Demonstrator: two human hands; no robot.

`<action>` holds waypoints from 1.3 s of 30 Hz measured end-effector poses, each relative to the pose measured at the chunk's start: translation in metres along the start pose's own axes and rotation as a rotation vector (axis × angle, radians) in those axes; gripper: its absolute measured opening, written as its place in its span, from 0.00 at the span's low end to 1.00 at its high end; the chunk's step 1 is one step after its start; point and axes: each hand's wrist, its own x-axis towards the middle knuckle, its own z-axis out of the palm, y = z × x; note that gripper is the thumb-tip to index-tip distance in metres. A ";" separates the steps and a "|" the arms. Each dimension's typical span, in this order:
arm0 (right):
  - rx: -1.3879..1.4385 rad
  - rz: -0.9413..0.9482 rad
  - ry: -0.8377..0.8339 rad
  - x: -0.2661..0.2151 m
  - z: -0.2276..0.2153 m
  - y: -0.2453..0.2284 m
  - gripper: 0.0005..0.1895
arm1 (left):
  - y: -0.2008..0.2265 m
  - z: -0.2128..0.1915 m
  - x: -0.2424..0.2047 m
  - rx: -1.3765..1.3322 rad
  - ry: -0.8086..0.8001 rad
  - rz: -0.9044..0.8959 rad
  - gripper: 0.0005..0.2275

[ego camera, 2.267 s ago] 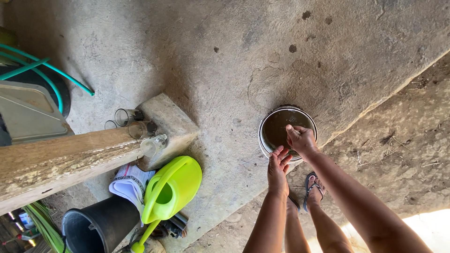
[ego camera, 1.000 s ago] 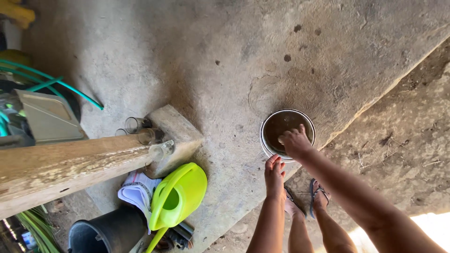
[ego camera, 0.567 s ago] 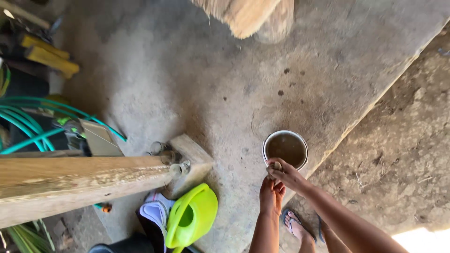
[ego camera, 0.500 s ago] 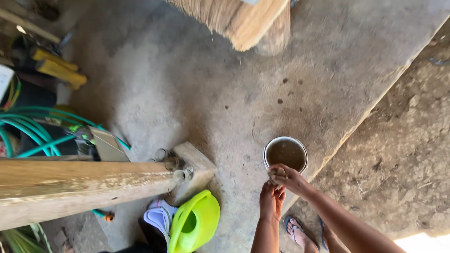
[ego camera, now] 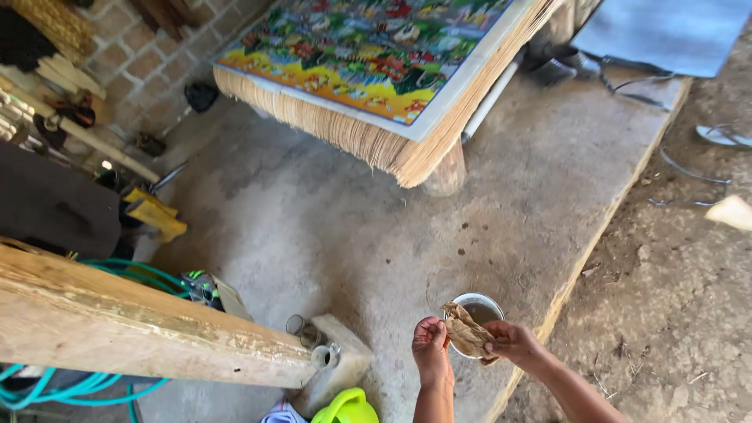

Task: Sand and clean a wooden bench or structure outdoors using a cloth, broom, and sandpaper.

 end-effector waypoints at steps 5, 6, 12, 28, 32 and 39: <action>-0.027 -0.127 -0.135 -0.052 -0.014 -0.033 0.18 | 0.020 0.071 -0.039 0.006 -0.126 -0.014 0.06; -0.103 -0.108 -0.036 -0.065 -0.015 -0.052 0.15 | 0.021 0.087 -0.045 0.029 -0.211 0.006 0.06; -0.054 -0.434 0.409 -0.146 -0.047 -0.128 0.08 | 0.023 0.176 -0.093 0.166 -0.485 0.019 0.10; 0.326 -0.767 0.686 -0.347 -0.228 -0.265 0.11 | -0.160 0.398 -0.201 0.289 -1.066 -0.136 0.04; 0.250 -0.830 0.805 -0.401 -0.269 -0.268 0.16 | -0.179 0.456 -0.249 0.246 -1.092 -0.080 0.00; 0.272 -0.982 0.997 -0.486 -0.318 -0.258 0.22 | -0.241 0.520 -0.309 0.293 -1.245 -0.297 0.03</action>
